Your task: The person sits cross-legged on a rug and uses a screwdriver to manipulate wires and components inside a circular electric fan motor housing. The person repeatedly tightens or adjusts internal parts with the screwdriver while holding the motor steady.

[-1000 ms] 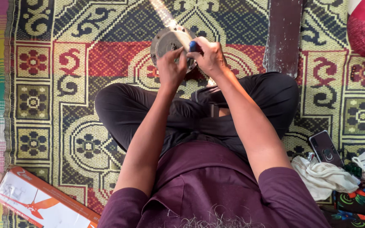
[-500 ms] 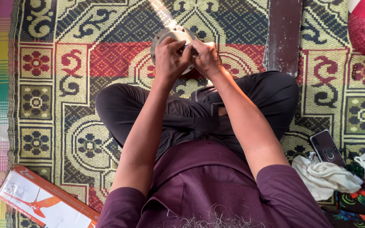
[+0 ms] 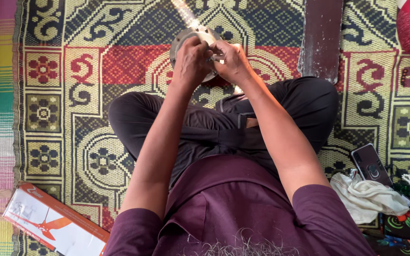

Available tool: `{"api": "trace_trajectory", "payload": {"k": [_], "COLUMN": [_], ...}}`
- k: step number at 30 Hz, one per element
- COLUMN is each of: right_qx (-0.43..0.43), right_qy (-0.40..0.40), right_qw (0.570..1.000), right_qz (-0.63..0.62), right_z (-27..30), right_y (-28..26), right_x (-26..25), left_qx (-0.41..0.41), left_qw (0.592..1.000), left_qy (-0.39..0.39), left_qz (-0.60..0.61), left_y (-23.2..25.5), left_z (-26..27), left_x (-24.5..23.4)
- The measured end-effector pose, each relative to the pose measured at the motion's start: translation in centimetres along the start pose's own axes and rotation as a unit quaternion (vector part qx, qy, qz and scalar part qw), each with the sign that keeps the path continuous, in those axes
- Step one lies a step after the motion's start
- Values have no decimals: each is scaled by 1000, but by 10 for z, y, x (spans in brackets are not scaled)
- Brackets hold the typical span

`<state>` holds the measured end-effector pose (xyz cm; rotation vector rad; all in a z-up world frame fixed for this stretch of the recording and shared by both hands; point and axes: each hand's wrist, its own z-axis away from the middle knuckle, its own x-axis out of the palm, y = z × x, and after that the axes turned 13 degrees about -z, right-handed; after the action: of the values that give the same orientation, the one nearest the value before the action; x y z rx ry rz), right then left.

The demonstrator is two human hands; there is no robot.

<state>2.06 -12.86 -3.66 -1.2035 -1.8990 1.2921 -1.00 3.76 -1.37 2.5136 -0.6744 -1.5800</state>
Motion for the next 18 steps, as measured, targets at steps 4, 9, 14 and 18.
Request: {"api": "trace_trajectory", "payload": {"k": [4,9,14,18], "right_qx": [104,54,40,66], "right_qy": [12,-20,27,60], "right_qw": [994,993,998,983], "right_qz": [-6,-102,-31,160], "right_z": [4,5,8,10], "right_y": [14,45,39,9], "right_x": [-2,-15,-12,-9], "left_qx": [28,75,110,-85], "left_qw": [999,997,994,981], "left_qy": [-3,-23,-20,-108], "left_qz": [-28,9,8,140], "left_y": [0,9,8,-3], "left_z": [1,-1,-13,-10], "left_x": [1,-2,-8,-4]}}
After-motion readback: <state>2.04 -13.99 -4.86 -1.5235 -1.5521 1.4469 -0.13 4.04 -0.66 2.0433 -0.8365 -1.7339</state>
